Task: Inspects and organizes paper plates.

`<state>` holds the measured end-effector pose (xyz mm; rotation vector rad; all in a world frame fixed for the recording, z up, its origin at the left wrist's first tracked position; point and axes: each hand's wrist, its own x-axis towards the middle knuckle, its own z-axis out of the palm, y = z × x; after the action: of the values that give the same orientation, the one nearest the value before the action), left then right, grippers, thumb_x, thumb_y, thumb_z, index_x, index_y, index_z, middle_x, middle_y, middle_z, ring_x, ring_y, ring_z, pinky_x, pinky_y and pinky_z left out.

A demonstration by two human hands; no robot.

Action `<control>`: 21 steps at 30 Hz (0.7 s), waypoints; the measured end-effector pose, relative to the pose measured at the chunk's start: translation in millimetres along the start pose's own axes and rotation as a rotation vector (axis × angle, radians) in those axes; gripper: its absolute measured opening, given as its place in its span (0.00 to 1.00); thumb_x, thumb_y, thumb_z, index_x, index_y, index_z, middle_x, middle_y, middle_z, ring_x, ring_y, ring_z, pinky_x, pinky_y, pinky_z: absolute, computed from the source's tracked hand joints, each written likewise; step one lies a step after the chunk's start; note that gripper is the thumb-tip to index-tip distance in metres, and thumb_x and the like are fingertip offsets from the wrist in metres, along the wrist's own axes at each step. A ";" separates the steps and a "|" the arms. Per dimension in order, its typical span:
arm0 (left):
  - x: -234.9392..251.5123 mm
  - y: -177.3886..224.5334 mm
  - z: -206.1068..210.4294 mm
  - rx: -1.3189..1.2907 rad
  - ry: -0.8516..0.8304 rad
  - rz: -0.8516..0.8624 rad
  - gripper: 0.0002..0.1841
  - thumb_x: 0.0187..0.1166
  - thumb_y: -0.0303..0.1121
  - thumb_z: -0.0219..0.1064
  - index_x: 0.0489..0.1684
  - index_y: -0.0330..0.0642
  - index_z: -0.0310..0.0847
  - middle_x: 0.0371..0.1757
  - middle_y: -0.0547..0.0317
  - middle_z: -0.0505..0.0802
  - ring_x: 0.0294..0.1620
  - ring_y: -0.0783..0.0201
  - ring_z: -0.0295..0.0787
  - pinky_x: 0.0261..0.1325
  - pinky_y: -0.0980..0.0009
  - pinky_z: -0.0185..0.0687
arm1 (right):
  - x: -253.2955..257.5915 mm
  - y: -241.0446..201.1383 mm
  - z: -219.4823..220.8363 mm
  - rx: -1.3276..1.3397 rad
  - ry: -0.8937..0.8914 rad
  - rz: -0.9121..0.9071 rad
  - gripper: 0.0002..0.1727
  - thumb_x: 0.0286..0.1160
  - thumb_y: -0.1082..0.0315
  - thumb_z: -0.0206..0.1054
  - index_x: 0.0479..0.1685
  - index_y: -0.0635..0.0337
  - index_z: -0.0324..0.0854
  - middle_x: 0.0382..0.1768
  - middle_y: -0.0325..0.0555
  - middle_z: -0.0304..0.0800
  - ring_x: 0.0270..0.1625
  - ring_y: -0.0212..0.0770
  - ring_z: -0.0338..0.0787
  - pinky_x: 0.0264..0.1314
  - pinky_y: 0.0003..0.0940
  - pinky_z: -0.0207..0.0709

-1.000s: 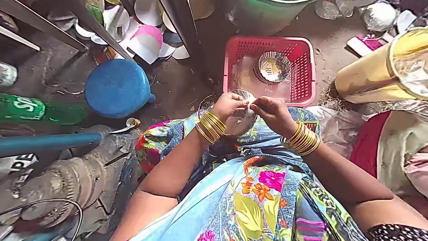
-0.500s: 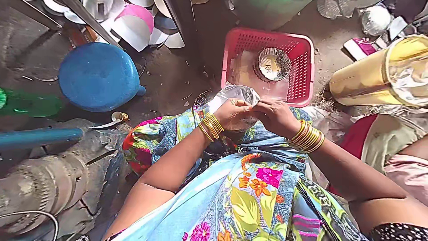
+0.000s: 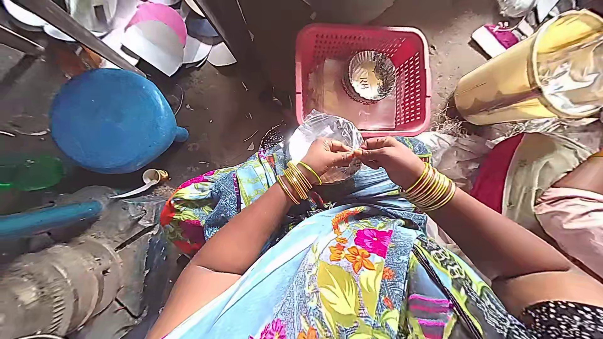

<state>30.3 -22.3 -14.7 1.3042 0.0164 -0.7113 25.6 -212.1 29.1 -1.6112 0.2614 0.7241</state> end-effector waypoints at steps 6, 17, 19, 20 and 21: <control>-4.7 -6.5 4.8 0.579 0.068 0.475 0.03 0.72 0.21 0.72 0.34 0.31 0.93 0.38 0.51 0.97 0.40 0.70 0.93 0.51 0.71 0.87 | -4.1 0.2 4.9 -0.042 0.044 -0.012 0.19 0.80 0.76 0.62 0.15 0.56 0.76 0.10 0.29 0.68 0.14 0.22 0.62 0.19 0.18 0.54; -11.6 -30.2 18.4 0.692 0.234 0.687 0.06 0.70 0.19 0.70 0.36 0.28 0.93 0.44 0.45 0.96 0.46 0.60 0.96 0.55 0.64 0.91 | -1.7 10.3 1.9 -0.015 0.040 -0.089 0.17 0.82 0.74 0.62 0.19 0.56 0.76 0.12 0.29 0.70 0.16 0.23 0.65 0.21 0.20 0.58; -11.0 -29.1 14.7 0.494 0.231 0.531 0.04 0.72 0.20 0.71 0.37 0.30 0.92 0.41 0.50 0.96 0.43 0.69 0.93 0.53 0.71 0.90 | -5.5 15.9 -0.7 -0.109 0.097 -0.286 0.06 0.80 0.74 0.65 0.35 0.61 0.84 0.26 0.33 0.85 0.27 0.23 0.81 0.34 0.20 0.76; -10.8 -28.5 12.6 0.438 0.223 0.484 0.03 0.72 0.20 0.72 0.37 0.30 0.91 0.41 0.52 0.95 0.41 0.71 0.92 0.53 0.72 0.89 | -6.2 20.0 -2.6 -0.191 0.113 -0.408 0.04 0.77 0.75 0.67 0.44 0.63 0.86 0.36 0.36 0.91 0.35 0.23 0.88 0.42 0.21 0.83; -10.4 -27.9 11.1 0.405 0.213 0.455 0.03 0.73 0.20 0.72 0.38 0.30 0.91 0.41 0.53 0.95 0.41 0.72 0.92 0.52 0.74 0.89 | -6.7 23.3 -3.4 -0.278 0.122 -0.514 0.09 0.74 0.76 0.67 0.49 0.65 0.87 0.43 0.41 0.93 0.41 0.26 0.91 0.46 0.23 0.87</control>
<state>4.4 -29.6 -31.6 1.6918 -0.2567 -0.1861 8.5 -221.2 14.2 -1.8851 -0.1747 0.2724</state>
